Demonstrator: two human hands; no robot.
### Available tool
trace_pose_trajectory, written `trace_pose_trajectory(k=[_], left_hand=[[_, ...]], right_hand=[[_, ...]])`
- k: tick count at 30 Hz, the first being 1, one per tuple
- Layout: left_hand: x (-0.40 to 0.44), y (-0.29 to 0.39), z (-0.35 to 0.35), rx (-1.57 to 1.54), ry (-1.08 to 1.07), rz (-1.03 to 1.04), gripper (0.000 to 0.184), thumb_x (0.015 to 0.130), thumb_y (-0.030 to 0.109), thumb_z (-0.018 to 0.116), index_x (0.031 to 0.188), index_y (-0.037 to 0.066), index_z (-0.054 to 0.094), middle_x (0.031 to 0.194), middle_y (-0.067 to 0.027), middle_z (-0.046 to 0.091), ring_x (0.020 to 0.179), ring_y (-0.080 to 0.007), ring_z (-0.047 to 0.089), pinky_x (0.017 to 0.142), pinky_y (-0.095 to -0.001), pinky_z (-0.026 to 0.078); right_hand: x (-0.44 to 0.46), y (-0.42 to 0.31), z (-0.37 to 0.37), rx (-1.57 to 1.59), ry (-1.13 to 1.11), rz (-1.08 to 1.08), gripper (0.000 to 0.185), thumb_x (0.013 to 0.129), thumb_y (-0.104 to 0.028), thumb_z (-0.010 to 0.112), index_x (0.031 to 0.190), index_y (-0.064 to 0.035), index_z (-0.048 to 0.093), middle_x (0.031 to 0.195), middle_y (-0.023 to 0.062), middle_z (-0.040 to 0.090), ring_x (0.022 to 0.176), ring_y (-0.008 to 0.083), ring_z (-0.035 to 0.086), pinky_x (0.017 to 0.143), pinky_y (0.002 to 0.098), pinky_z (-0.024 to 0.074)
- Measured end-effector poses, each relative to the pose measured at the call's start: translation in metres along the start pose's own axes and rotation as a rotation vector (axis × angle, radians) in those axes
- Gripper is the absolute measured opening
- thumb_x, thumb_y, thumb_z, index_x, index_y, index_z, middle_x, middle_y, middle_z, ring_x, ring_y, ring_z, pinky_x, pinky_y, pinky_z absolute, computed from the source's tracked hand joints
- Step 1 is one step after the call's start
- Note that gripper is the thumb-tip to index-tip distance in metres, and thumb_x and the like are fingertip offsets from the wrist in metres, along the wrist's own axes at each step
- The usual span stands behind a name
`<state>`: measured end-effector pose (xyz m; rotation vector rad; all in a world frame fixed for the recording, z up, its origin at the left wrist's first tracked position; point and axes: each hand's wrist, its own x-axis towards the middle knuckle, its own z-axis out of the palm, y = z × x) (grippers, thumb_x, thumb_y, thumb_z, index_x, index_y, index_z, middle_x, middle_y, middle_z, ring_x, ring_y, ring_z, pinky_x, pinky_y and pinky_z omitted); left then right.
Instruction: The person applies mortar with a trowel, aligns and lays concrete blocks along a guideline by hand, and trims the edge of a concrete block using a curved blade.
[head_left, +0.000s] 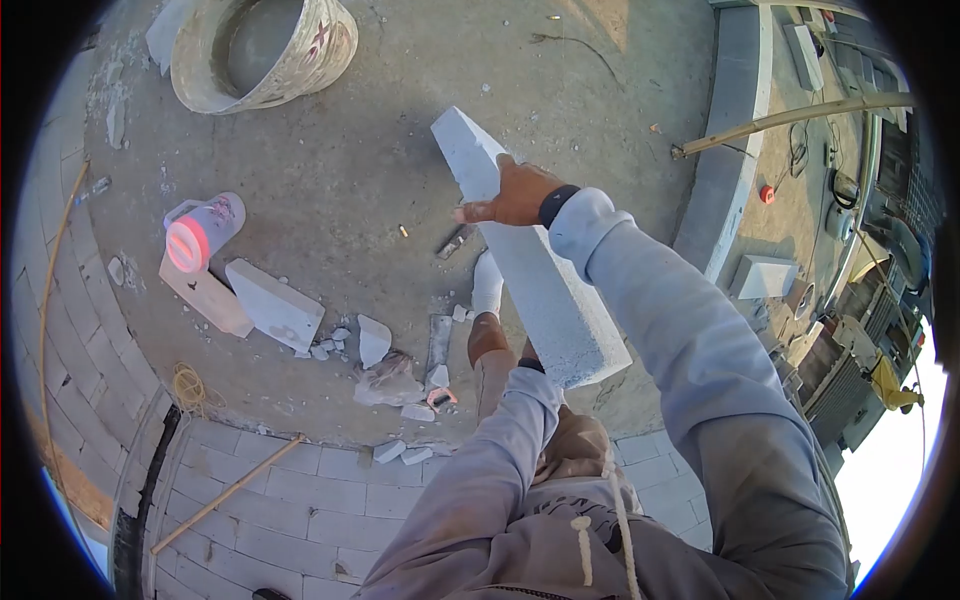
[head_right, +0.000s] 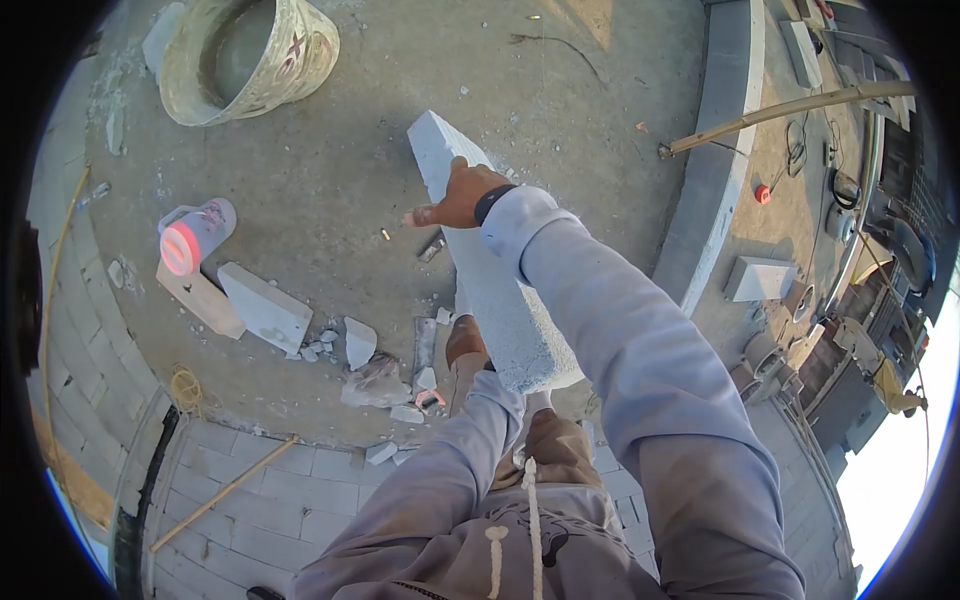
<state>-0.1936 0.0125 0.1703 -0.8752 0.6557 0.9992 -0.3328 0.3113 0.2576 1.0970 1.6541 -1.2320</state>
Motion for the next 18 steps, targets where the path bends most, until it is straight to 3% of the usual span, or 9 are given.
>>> trace_pose_trajectory(k=[4,5,8,11,15,18], left_hand=[[0.009,-0.022,-0.007,-0.043,0.012,-0.009,0.059,0.091,0.05,0.051,0.137,0.015,0.039,0.13,-0.0022,0.05,0.118,-0.0215,0.048,0.097,-0.0427,0.04],[0.011,-0.022,-0.013,-0.052,0.025,-0.008,0.059,0.091,0.049,0.052,0.137,0.015,0.039,0.13,-0.0019,0.051,0.118,-0.0212,0.048,0.097,-0.0425,0.04],[0.015,-0.019,-0.033,-0.03,0.078,0.017,0.058,0.091,0.048,0.053,0.137,0.015,0.04,0.129,-0.0011,0.051,0.117,-0.0203,0.049,0.097,-0.0418,0.04],[0.02,-0.013,-0.036,0.111,0.176,0.064,0.064,0.084,0.051,0.063,0.132,0.012,0.043,0.119,-0.0022,0.055,0.108,-0.0173,0.051,0.091,-0.0379,0.041],[0.007,0.001,-0.022,0.294,0.288,0.105,0.07,0.081,0.048,0.069,0.132,0.009,0.042,0.121,-0.0051,0.054,0.107,-0.0172,0.052,0.091,-0.0373,0.04],[0.005,-0.003,-0.028,0.419,0.414,0.123,0.068,0.084,0.052,0.062,0.132,0.007,0.043,0.12,-0.007,0.055,0.106,-0.0195,0.053,0.093,-0.0364,0.04]], right_hand=[[0.042,-0.022,0.061,-0.249,0.185,0.285,0.111,0.07,-0.061,0.071,0.147,-0.0034,0.015,0.141,0.0331,0.028,0.128,0.049,0.035,0.097,0.0601,0.0373],[0.058,-0.016,0.077,-0.307,0.219,0.366,0.105,0.072,-0.053,0.073,0.148,-0.0091,0.015,0.143,0.0326,0.023,0.129,0.0494,0.034,0.094,0.0645,0.0368],[0.094,0.03,0.109,-0.361,0.469,0.457,0.1,0.075,-0.036,0.07,0.149,-0.0084,0.009,0.142,0.0318,0.026,0.124,0.051,0.037,0.094,0.064,0.0362],[0.09,0.054,0.101,-0.197,0.384,0.526,0.095,0.076,-0.031,0.066,0.149,-0.0101,0.009,0.139,0.0307,0.03,0.123,0.0478,0.04,0.097,0.0594,0.0362],[0.068,0.106,0.09,-0.072,0.368,0.449,0.104,0.07,-0.037,0.072,0.149,-0.0107,0.01,0.133,0.0297,0.039,0.12,0.0428,0.047,0.1,0.0484,0.0397],[0.049,0.153,0.087,0.044,0.427,0.32,0.11,0.066,-0.041,0.076,0.149,-0.0103,0.012,0.129,0.03,0.044,0.118,0.0406,0.051,0.1,0.0421,0.0414]])
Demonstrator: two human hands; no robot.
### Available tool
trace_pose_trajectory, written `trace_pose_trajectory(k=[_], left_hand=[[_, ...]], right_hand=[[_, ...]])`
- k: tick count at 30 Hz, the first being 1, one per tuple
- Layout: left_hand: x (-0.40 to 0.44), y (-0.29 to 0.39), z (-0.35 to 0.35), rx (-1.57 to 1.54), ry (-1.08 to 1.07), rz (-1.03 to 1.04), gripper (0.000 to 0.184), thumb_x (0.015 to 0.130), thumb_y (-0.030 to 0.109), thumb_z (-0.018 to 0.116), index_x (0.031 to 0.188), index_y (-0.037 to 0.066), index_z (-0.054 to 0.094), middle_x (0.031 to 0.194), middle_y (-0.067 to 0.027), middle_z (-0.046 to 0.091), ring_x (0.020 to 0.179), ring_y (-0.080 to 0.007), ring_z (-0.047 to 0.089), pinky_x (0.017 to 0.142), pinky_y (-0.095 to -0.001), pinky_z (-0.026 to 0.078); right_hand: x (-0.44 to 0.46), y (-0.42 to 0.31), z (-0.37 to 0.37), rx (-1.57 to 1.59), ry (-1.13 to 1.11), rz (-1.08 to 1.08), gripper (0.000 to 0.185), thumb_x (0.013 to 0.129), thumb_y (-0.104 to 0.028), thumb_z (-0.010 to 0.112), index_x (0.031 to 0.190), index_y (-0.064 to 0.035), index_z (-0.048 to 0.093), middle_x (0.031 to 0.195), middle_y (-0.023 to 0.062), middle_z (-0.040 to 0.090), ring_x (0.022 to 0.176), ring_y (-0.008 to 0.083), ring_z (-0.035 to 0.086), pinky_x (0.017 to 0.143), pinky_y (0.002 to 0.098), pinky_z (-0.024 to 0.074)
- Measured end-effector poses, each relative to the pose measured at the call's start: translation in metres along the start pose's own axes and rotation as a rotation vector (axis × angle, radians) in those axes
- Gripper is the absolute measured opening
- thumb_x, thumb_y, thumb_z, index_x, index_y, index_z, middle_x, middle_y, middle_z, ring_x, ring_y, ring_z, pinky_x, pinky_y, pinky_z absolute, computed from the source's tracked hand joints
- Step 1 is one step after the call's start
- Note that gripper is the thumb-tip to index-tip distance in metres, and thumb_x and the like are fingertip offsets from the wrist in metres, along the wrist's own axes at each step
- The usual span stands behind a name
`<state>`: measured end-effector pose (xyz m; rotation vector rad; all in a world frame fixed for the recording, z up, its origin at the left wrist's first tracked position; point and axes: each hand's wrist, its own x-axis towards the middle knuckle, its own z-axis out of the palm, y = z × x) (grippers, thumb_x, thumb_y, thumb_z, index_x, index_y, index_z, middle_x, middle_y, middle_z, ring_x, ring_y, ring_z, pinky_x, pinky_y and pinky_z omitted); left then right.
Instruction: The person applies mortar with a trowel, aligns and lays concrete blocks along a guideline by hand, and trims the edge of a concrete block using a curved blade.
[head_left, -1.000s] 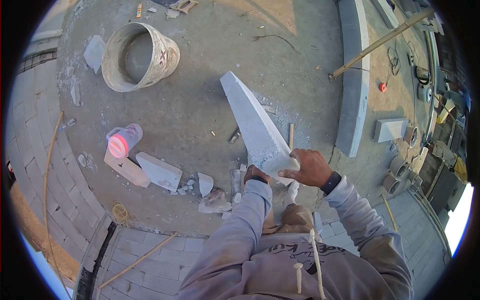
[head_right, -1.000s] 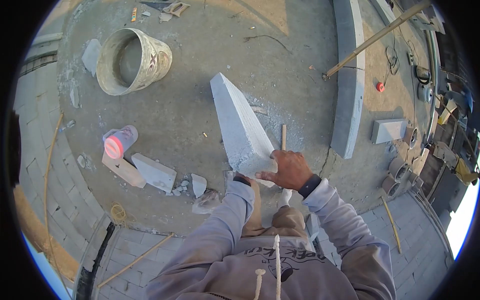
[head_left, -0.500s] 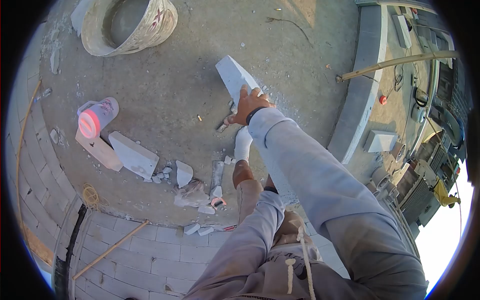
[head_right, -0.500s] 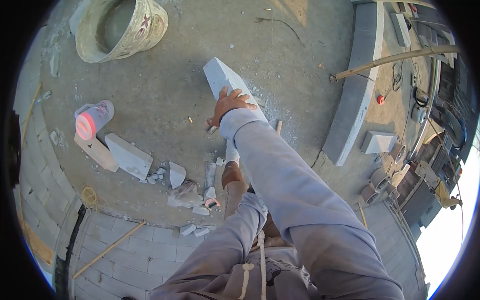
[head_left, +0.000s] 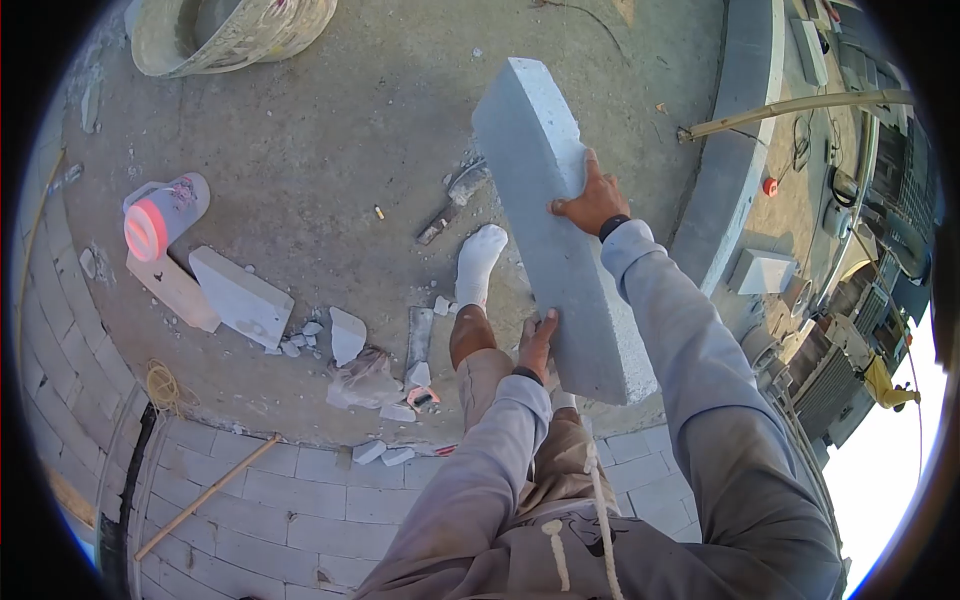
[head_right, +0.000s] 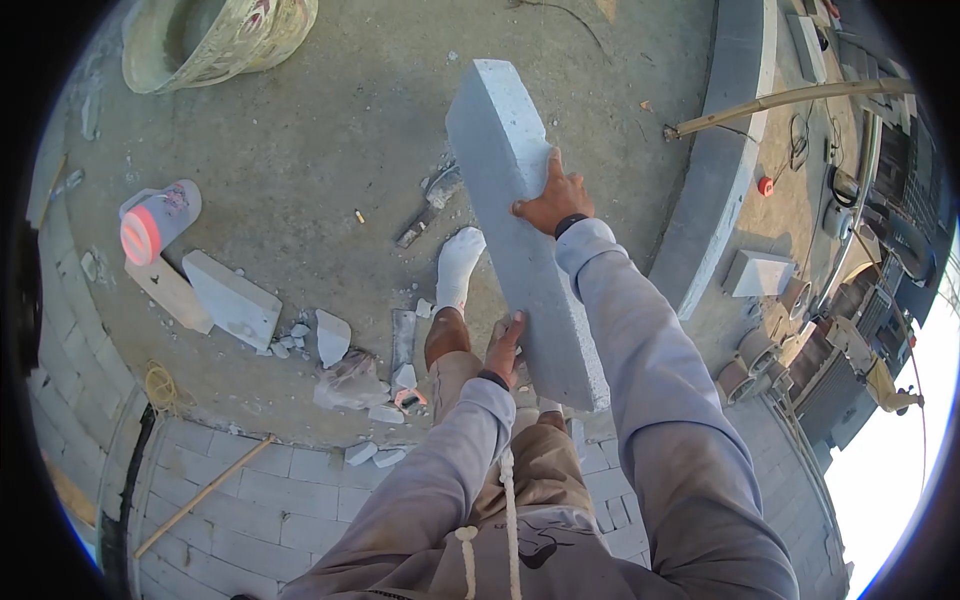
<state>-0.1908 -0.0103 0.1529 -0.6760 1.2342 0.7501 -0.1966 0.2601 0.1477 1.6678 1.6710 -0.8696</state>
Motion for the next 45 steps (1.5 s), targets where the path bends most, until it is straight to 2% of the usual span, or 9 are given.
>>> trace_pose_trajectory(k=[6,9,13,15,18,25,32,35,45], left_hand=[[0.001,-0.014,-0.007,0.309,-0.293,-0.037,0.091,0.086,0.071,0.04,0.146,0.005,0.023,0.144,-0.0143,0.035,0.129,-0.029,0.037,0.104,-0.0431,0.03],[-0.003,-0.02,0.029,0.119,-0.428,0.076,0.095,0.086,0.074,0.035,0.147,0.003,0.017,0.148,-0.0154,0.029,0.133,-0.0292,0.033,0.107,-0.044,0.027],[-0.03,-0.002,0.119,0.16,-0.627,0.448,0.093,0.089,0.071,0.03,0.147,0.001,0.015,0.15,-0.0145,0.026,0.137,-0.0273,0.027,0.11,-0.0425,0.022],[-0.038,-0.02,0.14,0.26,-0.619,0.27,0.089,0.09,0.069,0.03,0.147,0.002,0.015,0.15,-0.014,0.026,0.137,-0.0269,0.027,0.11,-0.0407,0.022],[-0.049,-0.086,0.162,0.363,-0.616,0.31,0.092,0.089,0.07,0.03,0.147,0.0,0.012,0.151,-0.0159,0.023,0.137,-0.0283,0.026,0.11,-0.0425,0.022],[-0.077,-0.22,0.174,0.597,-0.653,0.052,0.104,0.084,0.077,0.031,0.147,-0.001,0.006,0.151,-0.0207,0.019,0.138,-0.0327,0.025,0.109,-0.0463,0.022],[-0.095,-0.28,0.166,0.847,-0.637,-0.034,0.114,0.076,0.085,0.032,0.147,-0.002,0.01,0.146,-0.0243,0.026,0.132,-0.0351,0.034,0.107,-0.0457,0.027],[-0.099,-0.285,0.164,0.931,-0.577,-0.012,0.114,0.075,0.086,0.03,0.147,-0.001,0.011,0.147,-0.0245,0.026,0.132,-0.0356,0.034,0.107,-0.0459,0.027],[-0.1,-0.306,0.163,1.033,-0.478,-0.057,0.116,0.075,0.087,0.026,0.148,-0.001,0.007,0.151,-0.0277,0.014,0.138,-0.0395,0.02,0.11,-0.0515,0.015]], right_hand=[[-0.095,0.116,-0.046,0.357,0.253,-0.26,0.116,0.055,-0.035,0.084,0.146,-0.004,0.019,0.132,0.0289,0.044,0.12,0.0413,0.049,0.105,0.0414,0.0363],[-0.157,0.176,-0.064,0.504,0.32,-0.318,0.119,0.05,-0.028,0.087,0.145,-0.0019,0.021,0.135,0.0254,0.043,0.123,0.0395,0.046,0.109,0.0417,0.031],[-0.217,0.268,-0.045,0.767,0.363,-0.349,0.119,0.049,-0.024,0.086,0.146,-0.0043,0.02,0.133,0.0203,0.046,0.127,0.035,0.042,0.111,0.0403,0.0276],[-0.247,0.303,-0.034,0.84,0.381,-0.288,0.117,0.049,-0.023,0.086,0.146,-0.0056,0.022,0.133,0.0196,0.046,0.126,0.0346,0.043,0.11,0.0394,0.0292],[-0.273,0.379,-0.005,0.933,0.447,-0.217,0.114,0.049,-0.02,0.085,0.146,-0.007,0.026,0.132,0.0191,0.048,0.124,0.0338,0.045,0.107,0.0383,0.0316],[-0.366,0.502,0.074,1.294,0.432,0.016,0.107,0.051,-0.009,0.079,0.146,-0.0069,0.03,0.131,0.0186,0.051,0.124,0.0328,0.045,0.108,0.0377,0.0293],[-0.414,0.556,0.142,1.602,0.329,0.17,0.09,0.062,-0.009,0.073,0.142,0.0004,0.032,0.131,0.0148,0.049,0.119,0.0269,0.047,0.103,0.0353,0.0339],[-0.417,0.552,0.155,1.694,0.298,0.224,0.101,0.057,-0.014,0.076,0.146,-0.0063,0.029,0.136,0.0185,0.045,0.126,0.0323,0.042,0.107,0.0375,0.0304],[-0.429,0.572,0.19,1.584,0.359,0.258,0.107,0.053,-0.016,0.076,0.148,-0.0084,0.026,0.134,0.019,0.049,0.12,0.0336,0.049,0.107,0.038,0.0304]])
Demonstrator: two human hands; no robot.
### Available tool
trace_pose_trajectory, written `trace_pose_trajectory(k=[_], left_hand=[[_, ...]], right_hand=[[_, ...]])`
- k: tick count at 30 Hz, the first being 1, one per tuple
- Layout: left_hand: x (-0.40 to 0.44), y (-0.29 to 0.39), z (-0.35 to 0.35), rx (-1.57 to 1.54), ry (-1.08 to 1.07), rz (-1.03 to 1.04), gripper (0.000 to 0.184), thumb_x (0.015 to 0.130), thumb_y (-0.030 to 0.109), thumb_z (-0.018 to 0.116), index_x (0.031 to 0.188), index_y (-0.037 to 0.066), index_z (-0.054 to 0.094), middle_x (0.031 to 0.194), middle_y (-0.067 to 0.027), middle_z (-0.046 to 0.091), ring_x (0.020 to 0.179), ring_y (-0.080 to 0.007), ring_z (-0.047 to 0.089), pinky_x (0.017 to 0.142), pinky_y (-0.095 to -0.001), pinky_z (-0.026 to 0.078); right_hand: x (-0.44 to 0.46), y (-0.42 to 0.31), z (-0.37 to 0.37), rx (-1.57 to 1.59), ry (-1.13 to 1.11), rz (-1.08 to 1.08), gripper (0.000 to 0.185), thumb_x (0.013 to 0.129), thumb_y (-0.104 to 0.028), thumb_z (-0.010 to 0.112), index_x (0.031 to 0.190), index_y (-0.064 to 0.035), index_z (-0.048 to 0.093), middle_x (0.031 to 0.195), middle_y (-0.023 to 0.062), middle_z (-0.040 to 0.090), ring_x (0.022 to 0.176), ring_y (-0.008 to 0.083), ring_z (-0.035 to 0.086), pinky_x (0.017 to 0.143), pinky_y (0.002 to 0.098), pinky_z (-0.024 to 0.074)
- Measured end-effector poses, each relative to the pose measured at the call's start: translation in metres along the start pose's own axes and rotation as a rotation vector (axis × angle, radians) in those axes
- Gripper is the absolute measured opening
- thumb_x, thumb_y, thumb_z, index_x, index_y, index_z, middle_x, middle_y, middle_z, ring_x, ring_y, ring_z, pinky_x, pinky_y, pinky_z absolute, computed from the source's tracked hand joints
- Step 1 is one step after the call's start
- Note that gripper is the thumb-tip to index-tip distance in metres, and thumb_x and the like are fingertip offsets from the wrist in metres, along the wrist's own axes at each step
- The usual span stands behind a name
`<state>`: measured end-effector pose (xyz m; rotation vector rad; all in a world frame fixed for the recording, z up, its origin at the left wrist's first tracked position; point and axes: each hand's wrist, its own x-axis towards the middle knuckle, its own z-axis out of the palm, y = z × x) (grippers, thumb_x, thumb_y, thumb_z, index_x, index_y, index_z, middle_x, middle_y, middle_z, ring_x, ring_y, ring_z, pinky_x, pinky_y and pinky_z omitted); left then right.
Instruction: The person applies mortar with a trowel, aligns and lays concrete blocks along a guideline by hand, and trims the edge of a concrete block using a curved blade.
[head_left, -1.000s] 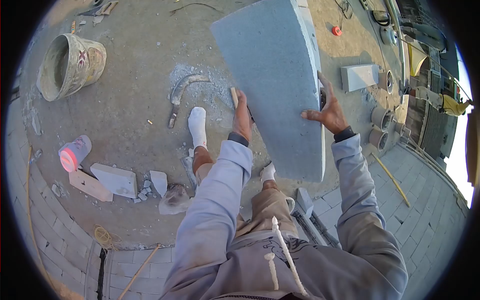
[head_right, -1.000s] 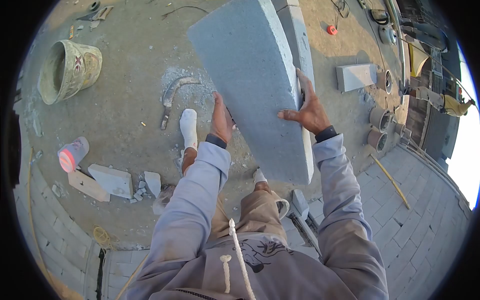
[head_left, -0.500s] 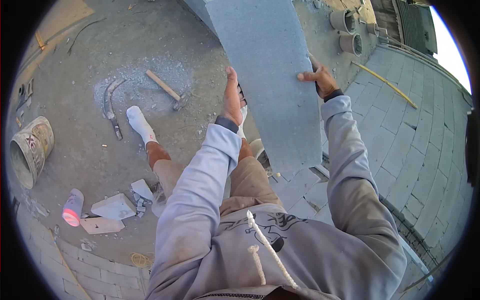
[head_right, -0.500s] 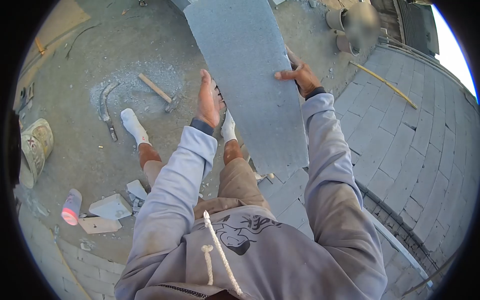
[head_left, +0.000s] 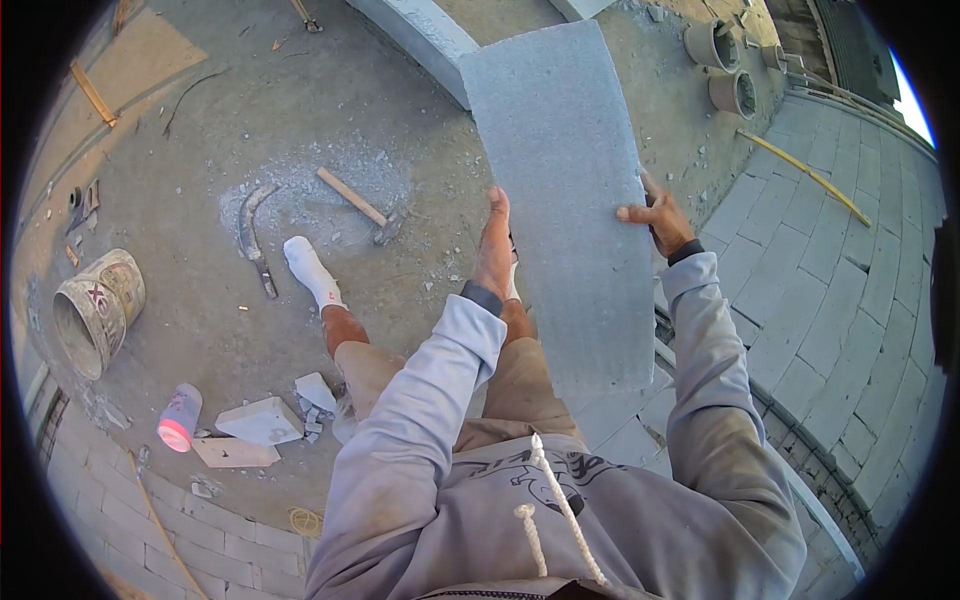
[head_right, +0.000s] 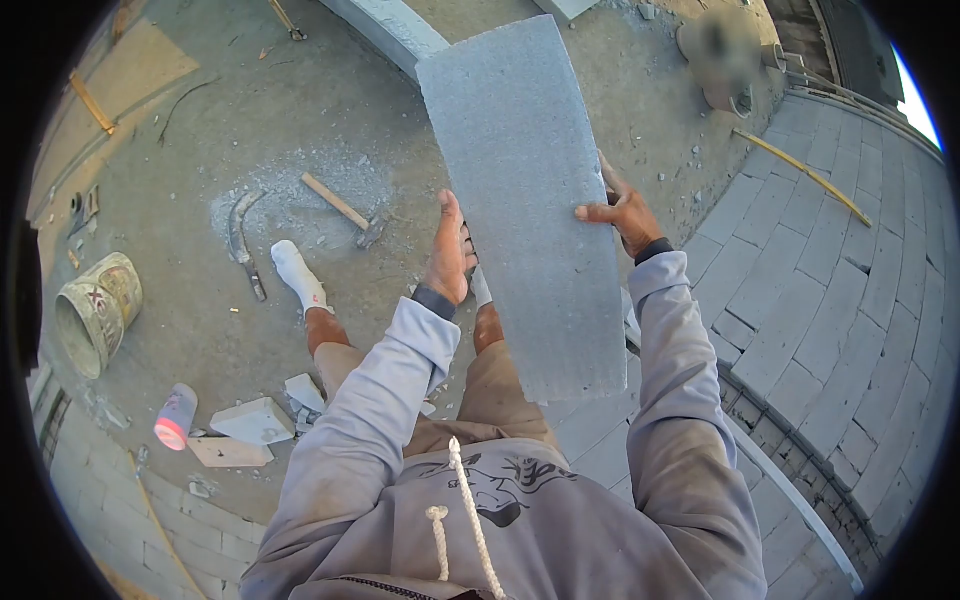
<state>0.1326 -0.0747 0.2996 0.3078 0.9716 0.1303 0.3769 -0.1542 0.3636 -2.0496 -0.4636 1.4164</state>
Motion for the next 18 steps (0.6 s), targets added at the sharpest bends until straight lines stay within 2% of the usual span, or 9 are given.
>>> trace_pose_trajectory(k=[4,9,12,15,18], left_hand=[[0.012,-0.014,0.003,-0.023,-0.017,-0.004,0.118,0.074,0.088,0.024,0.147,-0.003,0.003,0.151,-0.0287,0.007,0.139,-0.0425,0.015,0.111,-0.052,0.013],[0.023,-0.008,-0.003,-0.044,-0.195,0.053,0.114,0.077,0.086,0.019,0.146,-0.005,0.012,0.149,-0.0295,0.018,0.138,-0.0398,0.023,0.111,-0.0475,0.017],[0.03,-0.006,-0.012,-0.09,-0.3,0.106,0.11,0.079,0.084,0.015,0.145,-0.005,0.018,0.146,-0.0292,0.025,0.136,-0.0378,0.029,0.111,-0.045,0.02],[0.035,-0.002,-0.029,-0.158,-0.343,0.09,0.108,0.08,0.083,0.012,0.145,-0.003,0.021,0.144,-0.0287,0.031,0.134,-0.0369,0.033,0.111,-0.0447,0.021],[0.031,-0.006,-0.049,-0.14,-0.352,0.066,0.106,0.08,0.082,0.011,0.146,0.0,0.022,0.141,-0.028,0.036,0.132,-0.0356,0.036,0.111,-0.0443,0.019]], right_hand=[[-0.011,-0.006,-0.003,-0.06,0.083,-0.069,0.108,0.052,-0.016,0.077,0.147,-0.0075,0.027,0.125,0.0233,0.055,0.113,0.0335,0.055,0.104,0.0381,0.0338],[-0.037,-0.026,0.007,-0.143,0.219,-0.121,0.106,0.053,-0.016,0.077,0.146,-0.0044,0.028,0.114,0.0293,0.059,0.098,0.0352,0.063,0.094,0.0371,0.0441],[-0.047,-0.03,0.015,-0.165,0.319,-0.144,0.105,0.054,-0.016,0.078,0.145,0.0012,0.027,0.112,0.0302,0.059,0.093,0.0345,0.065,0.087,0.0362,0.0485],[-0.057,-0.038,0.028,-0.185,0.414,-0.179,0.105,0.056,-0.018,0.078,0.143,0.0067,0.025,0.111,0.0319,0.058,0.092,0.0344,0.065,0.086,0.0359,0.0498],[-0.064,-0.036,0.039,-0.151,0.493,-0.119,0.102,0.06,-0.015,0.077,0.142,0.0103,0.022,0.113,0.0311,0.057,0.093,0.0345,0.064,0.087,0.0345,0.0497]])
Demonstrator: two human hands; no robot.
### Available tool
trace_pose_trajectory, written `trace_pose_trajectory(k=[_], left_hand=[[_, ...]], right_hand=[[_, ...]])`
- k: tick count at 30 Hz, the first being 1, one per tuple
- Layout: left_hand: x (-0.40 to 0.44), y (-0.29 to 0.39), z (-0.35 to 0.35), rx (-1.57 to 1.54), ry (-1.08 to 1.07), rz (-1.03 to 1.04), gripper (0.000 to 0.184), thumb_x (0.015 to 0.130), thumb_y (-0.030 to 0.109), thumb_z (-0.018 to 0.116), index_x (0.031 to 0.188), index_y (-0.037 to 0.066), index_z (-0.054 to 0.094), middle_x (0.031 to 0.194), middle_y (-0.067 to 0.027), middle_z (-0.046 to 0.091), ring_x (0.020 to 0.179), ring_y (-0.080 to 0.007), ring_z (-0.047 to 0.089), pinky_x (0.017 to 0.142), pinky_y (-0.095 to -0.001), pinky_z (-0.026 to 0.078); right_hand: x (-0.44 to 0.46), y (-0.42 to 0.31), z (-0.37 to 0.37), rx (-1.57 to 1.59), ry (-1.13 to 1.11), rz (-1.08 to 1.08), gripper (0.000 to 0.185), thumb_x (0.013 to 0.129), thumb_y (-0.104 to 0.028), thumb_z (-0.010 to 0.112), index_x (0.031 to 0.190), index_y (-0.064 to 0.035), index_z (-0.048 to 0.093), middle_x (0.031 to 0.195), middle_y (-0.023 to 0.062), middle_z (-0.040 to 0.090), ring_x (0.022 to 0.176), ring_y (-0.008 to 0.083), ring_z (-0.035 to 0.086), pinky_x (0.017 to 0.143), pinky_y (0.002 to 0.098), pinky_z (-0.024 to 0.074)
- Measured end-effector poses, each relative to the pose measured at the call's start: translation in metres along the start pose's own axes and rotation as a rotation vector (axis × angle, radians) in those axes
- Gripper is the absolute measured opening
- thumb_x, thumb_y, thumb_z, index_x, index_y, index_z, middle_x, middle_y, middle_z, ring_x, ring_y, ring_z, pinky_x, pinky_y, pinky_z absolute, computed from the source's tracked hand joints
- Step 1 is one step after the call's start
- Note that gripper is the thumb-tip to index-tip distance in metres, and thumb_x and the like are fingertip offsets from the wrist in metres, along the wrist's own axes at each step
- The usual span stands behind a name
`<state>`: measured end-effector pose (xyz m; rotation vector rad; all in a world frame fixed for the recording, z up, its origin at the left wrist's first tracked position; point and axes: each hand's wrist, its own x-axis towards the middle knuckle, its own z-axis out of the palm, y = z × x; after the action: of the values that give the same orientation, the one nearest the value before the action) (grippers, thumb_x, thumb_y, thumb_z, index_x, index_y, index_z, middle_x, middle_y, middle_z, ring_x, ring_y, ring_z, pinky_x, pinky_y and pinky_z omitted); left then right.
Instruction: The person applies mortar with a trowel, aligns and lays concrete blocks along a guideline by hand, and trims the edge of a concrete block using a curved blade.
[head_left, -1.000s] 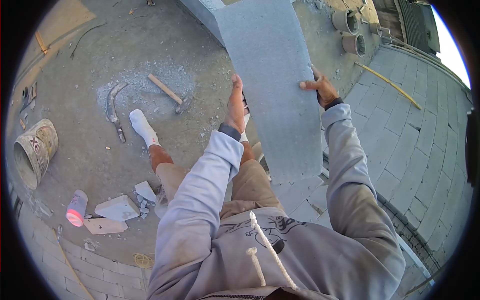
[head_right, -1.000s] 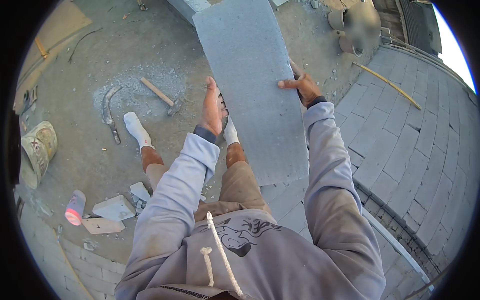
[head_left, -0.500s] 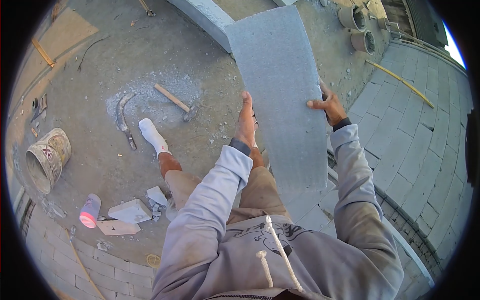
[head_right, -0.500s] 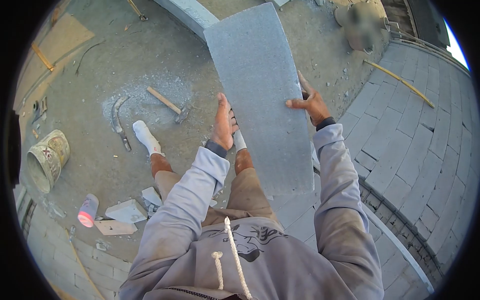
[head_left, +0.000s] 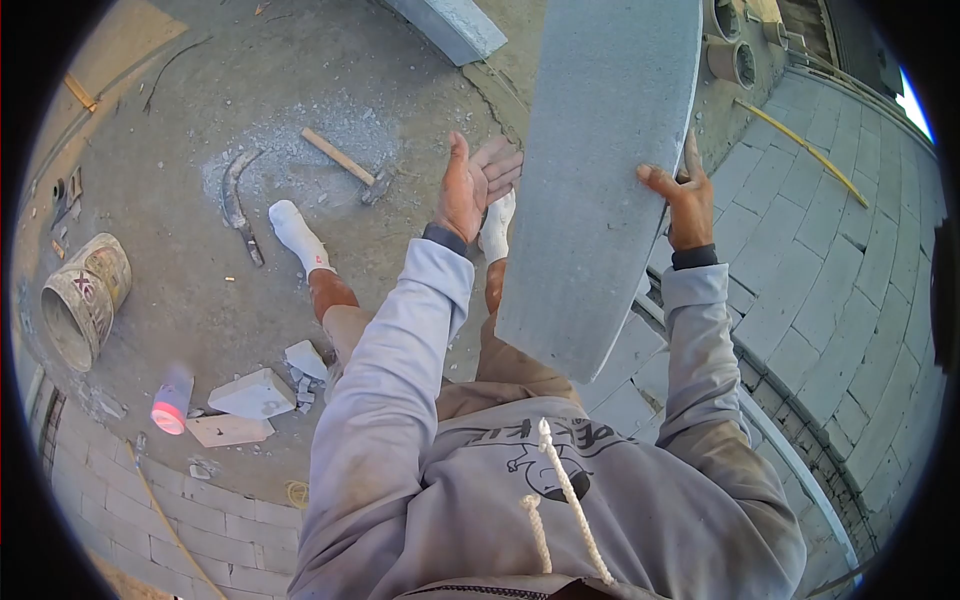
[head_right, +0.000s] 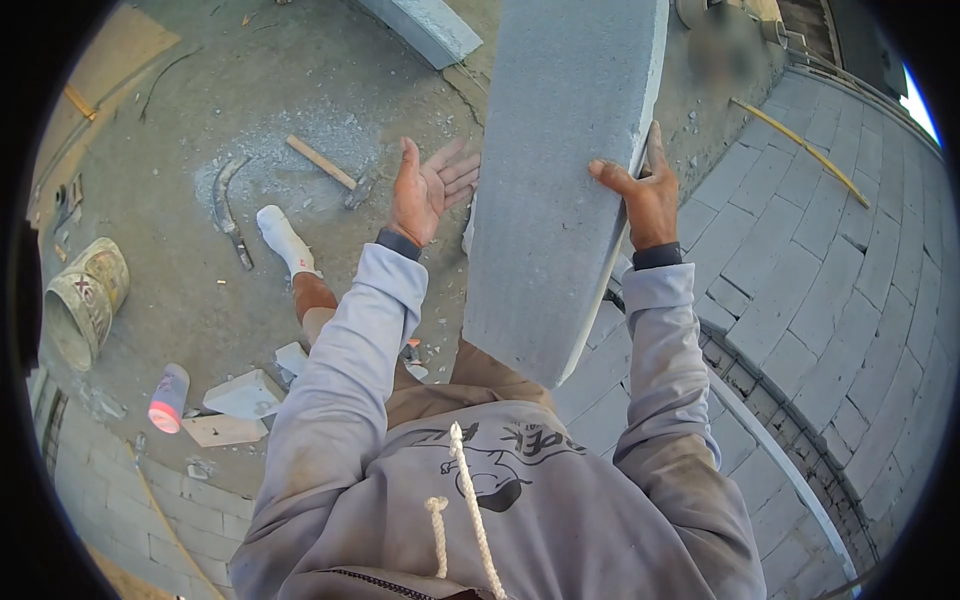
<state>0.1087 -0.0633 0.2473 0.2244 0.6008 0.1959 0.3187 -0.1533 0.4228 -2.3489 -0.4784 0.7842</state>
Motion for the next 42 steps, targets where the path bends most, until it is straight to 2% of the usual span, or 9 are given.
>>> trace_pose_trajectory(k=[9,16,19,22,25,28,31,37,42], left_hand=[[-0.052,-0.031,-0.05,0.194,0.116,-0.174,0.102,0.082,0.08,0.011,0.145,0.0,0.026,0.141,-0.024,0.04,0.132,-0.033,0.039,0.111,-0.0426,0.019],[-0.046,-0.069,-0.033,0.343,0.101,-0.156,0.099,0.086,0.076,0.023,0.142,-0.005,0.029,0.145,-0.0213,0.035,0.135,-0.0317,0.032,0.112,-0.0395,0.019],[-0.051,-0.065,-0.02,0.391,0.21,-0.217,0.095,0.088,0.073,0.027,0.141,-0.006,0.03,0.147,-0.0218,0.032,0.136,-0.0317,0.03,0.113,-0.0381,0.019],[-0.047,-0.074,-0.014,0.347,0.182,-0.188,0.091,0.089,0.07,0.031,0.14,-0.006,0.033,0.146,-0.0221,0.032,0.136,-0.0311,0.03,0.111,-0.0379,0.024],[-0.039,-0.079,-0.009,0.399,0.139,-0.228,0.094,0.086,0.076,0.028,0.141,0.0,0.035,0.143,-0.0223,0.038,0.13,-0.0349,0.039,0.108,-0.045,0.027],[-0.035,-0.071,-0.013,0.408,0.045,-0.263,0.088,0.087,0.072,0.032,0.138,0.001,0.04,0.131,-0.021,0.051,0.12,-0.0326,0.051,0.104,-0.0459,0.033],[-0.034,-0.071,-0.015,0.464,0.236,-0.168,0.082,0.089,0.068,0.036,0.135,0.0,0.045,0.121,-0.0185,0.06,0.111,-0.0285,0.058,0.1,-0.0452,0.037],[-0.025,-0.098,-0.061,0.551,0.538,-0.137,0.075,0.09,0.062,0.043,0.135,0.002,0.045,0.124,-0.0179,0.058,0.113,-0.0266,0.057,0.096,-0.0413,0.039],[-0.005,-0.1,-0.067,0.454,0.795,0.061,0.073,0.09,0.059,0.045,0.135,0.002,0.044,0.128,-0.0178,0.055,0.114,-0.0271,0.056,0.097,-0.0423,0.038]], right_hand=[[-0.016,0.023,0.022,0.227,0.03,0.076,0.092,0.068,-0.008,0.074,0.141,0.0128,0.022,0.126,0.0291,0.048,0.111,0.0339,0.055,0.095,0.0357,0.044],[-0.028,0.039,0.028,0.243,0.048,0.116,0.095,0.067,-0.007,0.073,0.142,0.013,0.017,0.128,0.0302,0.047,0.112,0.0347,0.054,0.097,0.0355,0.0428],[-0.031,0.039,0.025,0.255,0.028,0.155,0.097,0.065,-0.007,0.074,0.142,0.0136,0.017,0.128,0.0303,0.047,0.112,0.0348,0.055,0.096,0.0346,0.0434],[-0.025,0.044,0.016,0.2,0.053,0.091,0.1,0.063,-0.01,0.074,0.142,0.014,0.018,0.128,0.0311,0.047,0.111,0.0345,0.056,0.094,0.0336,0.0442],[-0.018,0.041,0.001,0.029,0.073,0.052,0.103,0.06,-0.015,0.076,0.141,0.0144,0.019,0.125,0.0319,0.049,0.109,0.0348,0.057,0.094,0.033,0.0444],[-0.011,0.02,-0.016,-0.072,0.024,0.07,0.106,0.058,-0.02,0.077,0.141,0.0131,0.02,0.122,0.0332,0.051,0.107,0.0361,0.058,0.095,0.0337,0.044],[0.012,0.034,-0.036,-0.349,0.054,-0.097,0.108,0.057,-0.022,0.077,0.142,0.0114,0.021,0.121,0.0338,0.053,0.106,0.0373,0.059,0.096,0.0344,0.0438],[0.066,0.085,-0.055,-0.613,0.046,-0.352,0.109,0.059,-0.031,0.082,0.147,-0.0061,0.023,0.107,0.0267,0.059,0.098,0.0369,0.06,0.088,0.0396,0.047],[0.127,0.159,-0.044,-0.708,-0.061,-0.319,0.112,0.06,-0.035,0.084,0.15,-0.0168,0.019,0.103,0.022,0.057,0.098,0.0364,0.057,0.086,0.0416,0.0475]])
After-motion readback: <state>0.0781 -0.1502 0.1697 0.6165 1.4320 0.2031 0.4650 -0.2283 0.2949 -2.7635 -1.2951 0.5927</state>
